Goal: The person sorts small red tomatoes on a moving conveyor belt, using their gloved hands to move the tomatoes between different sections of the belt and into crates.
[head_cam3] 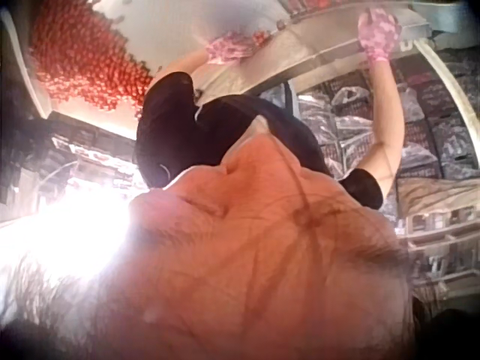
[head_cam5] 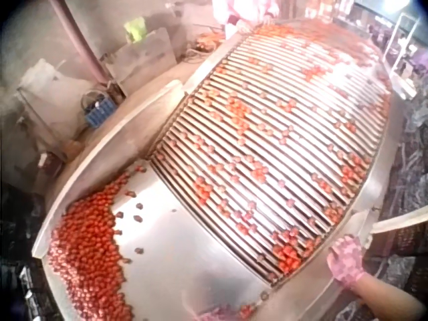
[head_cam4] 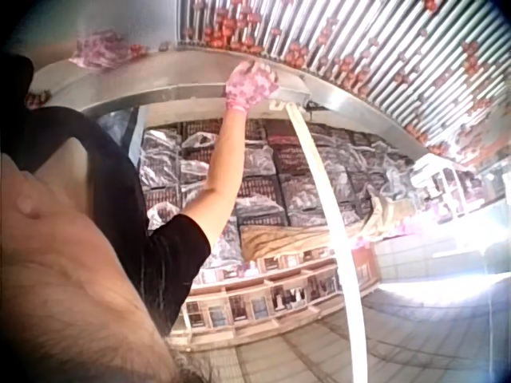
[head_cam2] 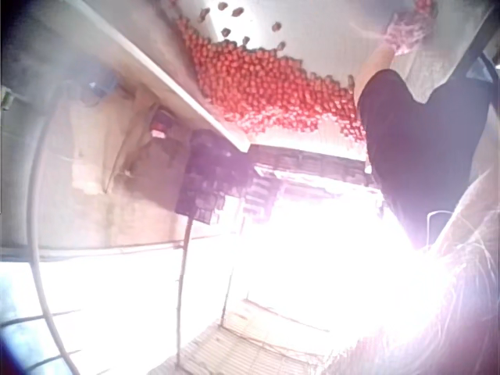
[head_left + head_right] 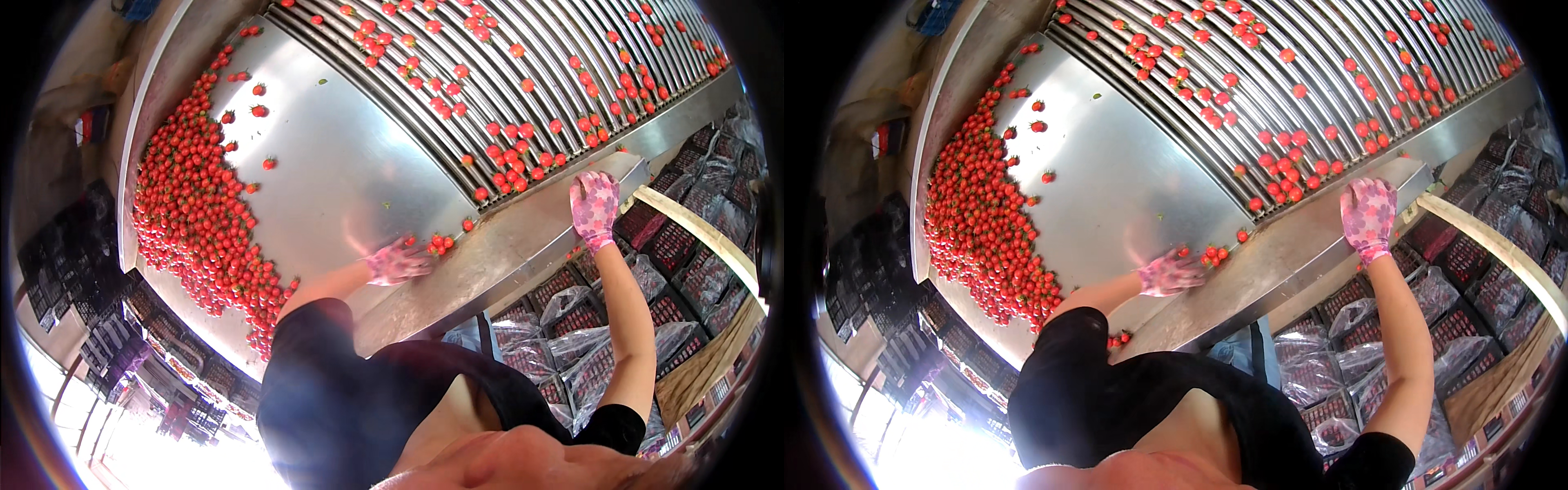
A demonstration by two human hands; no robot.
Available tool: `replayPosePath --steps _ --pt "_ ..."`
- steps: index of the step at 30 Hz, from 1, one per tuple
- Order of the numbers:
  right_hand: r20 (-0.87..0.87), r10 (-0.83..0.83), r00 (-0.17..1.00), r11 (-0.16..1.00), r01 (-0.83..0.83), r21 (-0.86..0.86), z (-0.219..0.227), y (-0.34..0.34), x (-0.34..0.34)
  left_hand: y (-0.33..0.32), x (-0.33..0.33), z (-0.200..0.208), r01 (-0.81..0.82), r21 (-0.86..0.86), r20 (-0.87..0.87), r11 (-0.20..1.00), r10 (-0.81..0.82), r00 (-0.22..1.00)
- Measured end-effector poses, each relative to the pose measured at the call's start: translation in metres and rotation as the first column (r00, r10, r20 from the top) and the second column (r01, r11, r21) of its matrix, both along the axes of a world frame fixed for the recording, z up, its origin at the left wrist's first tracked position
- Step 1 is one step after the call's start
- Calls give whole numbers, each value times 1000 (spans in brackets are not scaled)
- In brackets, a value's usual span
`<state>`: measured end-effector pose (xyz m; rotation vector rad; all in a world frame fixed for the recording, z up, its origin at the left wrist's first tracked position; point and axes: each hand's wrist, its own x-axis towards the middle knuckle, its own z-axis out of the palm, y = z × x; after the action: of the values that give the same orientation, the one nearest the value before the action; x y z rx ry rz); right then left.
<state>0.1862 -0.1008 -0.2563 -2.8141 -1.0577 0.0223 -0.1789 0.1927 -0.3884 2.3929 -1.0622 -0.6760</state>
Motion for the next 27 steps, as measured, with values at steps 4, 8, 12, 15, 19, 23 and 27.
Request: replayPosePath --steps 4,8,12,15,19,23,27 --pt "4 4 1000 1000 -4 8 1 2 0 28 -7 -24 150 -116 -125 982 -164 978" --pt "-4 2 1000 1000 -2 -18 -2 -4 1 9 96 -51 1 399 228 917 -100 969" --pt "8 16 1000 1000 -17 11 -3 -6 0 58 264 -14 -939 -116 270 324 920 284" --pt "1 18 1000 1000 -18 11 1 -2 -1 116 338 1 -943 -276 216 -186 944 -249" --pt "1 -2 1000 1000 2 19 2 -2 1 155 374 -17 -986 -26 150 -164 975 -166" --pt "-31 14 999 999 -12 42 2 3 1 128 350 -29 -987 -16 63 -159 985 -159" --pt "-10 32 999 996 -31 83 1 9 -3 63 309 -57 -652 -149 -972 -743 230 -40"
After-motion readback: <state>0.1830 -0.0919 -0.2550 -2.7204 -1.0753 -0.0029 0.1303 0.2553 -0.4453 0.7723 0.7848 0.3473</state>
